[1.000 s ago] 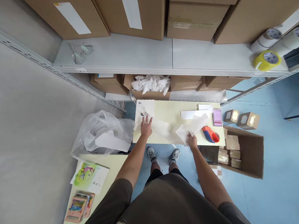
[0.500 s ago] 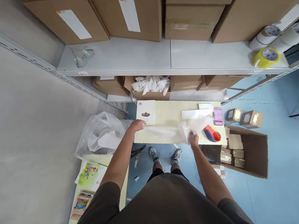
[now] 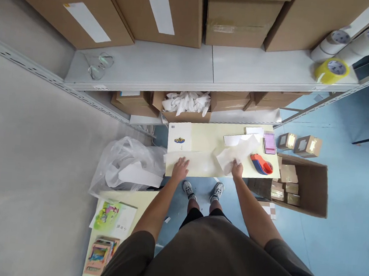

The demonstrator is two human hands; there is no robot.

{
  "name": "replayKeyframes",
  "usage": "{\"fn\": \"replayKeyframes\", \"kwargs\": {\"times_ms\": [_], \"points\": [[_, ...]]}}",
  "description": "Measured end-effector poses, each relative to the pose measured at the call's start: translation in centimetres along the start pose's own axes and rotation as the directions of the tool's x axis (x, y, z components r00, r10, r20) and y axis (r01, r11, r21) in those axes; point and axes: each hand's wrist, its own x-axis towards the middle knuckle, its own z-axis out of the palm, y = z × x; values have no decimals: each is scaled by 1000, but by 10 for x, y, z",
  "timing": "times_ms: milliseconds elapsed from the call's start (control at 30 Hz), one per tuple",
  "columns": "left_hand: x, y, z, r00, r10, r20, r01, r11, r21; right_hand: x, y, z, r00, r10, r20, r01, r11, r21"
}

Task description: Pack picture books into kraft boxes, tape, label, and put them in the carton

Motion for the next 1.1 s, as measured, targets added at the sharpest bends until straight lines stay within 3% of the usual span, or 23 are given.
{"fn": "replayKeyframes", "kwargs": {"times_ms": [133, 233, 400, 500, 567, 633, 700, 733, 767, 833, 933, 1000, 1100], "points": [[-13, -8, 11, 995, -66, -68, 68, 997, 22, 0, -8, 1, 993, -20, -120, 33, 994, 107], [-11, -7, 10, 990, -96, -99, 100, 995, 32, -2, -16, -1, 991, -15, -129, 47, 968, 245], [-4, 5, 4, 983, -103, -149, 108, 994, 26, -20, -19, 2, 999, 34, 36, -48, 858, 511], [0, 27, 15, 973, -98, -209, 63, 984, -169, -37, -15, 15, 985, 61, 163, -148, 787, 599], [7, 52, 33, 970, -163, -178, 79, 911, -404, -48, -11, 28, 969, 75, 235, -210, 749, 628], [16, 79, 57, 957, -289, -17, 212, 742, -636, -58, -9, 42, 950, 101, 294, -278, 699, 659], [25, 101, 78, 941, -314, 126, 289, 552, -782, -65, -7, 51, 930, 143, 337, -349, 624, 699], [29, 107, 84, 942, -309, 129, 285, 534, -796, -66, -6, 53, 921, 165, 354, -381, 581, 720], [32, 110, 88, 948, -300, 103, 262, 559, -787, -67, -4, 52, 911, 186, 368, -408, 536, 740], [36, 105, 86, 965, -262, -2, 191, 709, -679, -65, -1, 46, 896, 223, 384, -444, 445, 778], [39, 83, 70, 983, -157, -99, 91, 873, -479, -58, 8, 27, 885, 250, 393, -458, 307, 834], [40, 69, 62, 985, -124, -120, 53, 880, -472, -53, 13, 17, 876, 261, 406, -467, 247, 849], [43, 63, 63, 983, -160, -92, 78, 813, -578, -52, 16, 14, 853, 272, 445, -507, 231, 831]]}}
